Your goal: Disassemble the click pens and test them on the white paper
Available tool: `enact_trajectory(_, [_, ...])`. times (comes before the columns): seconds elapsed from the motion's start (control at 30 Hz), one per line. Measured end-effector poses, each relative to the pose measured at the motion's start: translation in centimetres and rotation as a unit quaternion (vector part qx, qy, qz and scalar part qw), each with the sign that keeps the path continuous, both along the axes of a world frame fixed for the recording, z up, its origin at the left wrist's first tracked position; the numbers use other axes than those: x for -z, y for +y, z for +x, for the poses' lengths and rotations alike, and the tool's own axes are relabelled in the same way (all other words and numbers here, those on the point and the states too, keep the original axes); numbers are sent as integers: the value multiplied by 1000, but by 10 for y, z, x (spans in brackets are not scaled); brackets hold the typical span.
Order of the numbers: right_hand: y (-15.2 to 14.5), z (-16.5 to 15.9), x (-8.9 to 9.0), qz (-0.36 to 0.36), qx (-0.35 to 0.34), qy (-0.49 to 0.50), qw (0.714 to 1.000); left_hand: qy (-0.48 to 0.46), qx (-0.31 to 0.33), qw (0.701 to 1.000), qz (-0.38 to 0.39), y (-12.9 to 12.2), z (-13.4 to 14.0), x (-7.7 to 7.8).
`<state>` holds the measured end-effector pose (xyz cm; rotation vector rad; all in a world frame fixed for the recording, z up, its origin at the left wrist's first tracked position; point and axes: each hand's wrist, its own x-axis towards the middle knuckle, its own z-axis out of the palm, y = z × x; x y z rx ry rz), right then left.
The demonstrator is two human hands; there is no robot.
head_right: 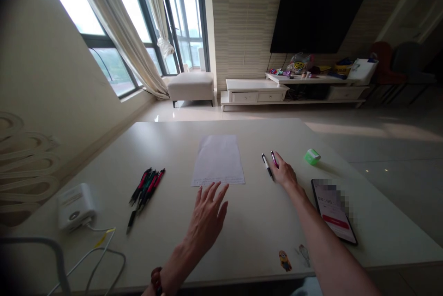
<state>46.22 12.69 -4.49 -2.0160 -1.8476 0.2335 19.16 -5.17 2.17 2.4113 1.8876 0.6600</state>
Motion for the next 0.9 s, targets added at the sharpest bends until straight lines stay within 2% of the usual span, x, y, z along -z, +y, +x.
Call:
enact_trajectory(0.1, [1,0,6,5,-2,-3,1000,-13,-9,1000,-3,0,-5,-6])
enact_trajectory(0.33, [-1,-3,12,37,-17,-10,999,-23,-6,1000,-1,-1,-9,-5])
enact_trajectory(0.43, [-5,-3,12,40,-19,-8,999,-24,-9,999,-25,-1,-21,-13])
enact_trajectory(0.53, [-9,-3,11,39,-21,-6,999,-22,-56,995,-77,6,-53,-24])
enact_trajectory(0.6, [-11,-4,10,38,-22,-4,999,-19,-119,987,-105,13,-85,-30])
enact_trajectory(0.67, [-14,-5,9,38,-22,0,999,-10,-208,971,-118,20,-120,-32])
enact_trajectory(0.77, [-17,-7,7,40,-23,-8,999,5,-307,941,-141,27,-163,-27])
enact_trajectory(0.9, [-21,-11,8,45,-12,-25,999,16,-333,927,-172,28,-186,-14])
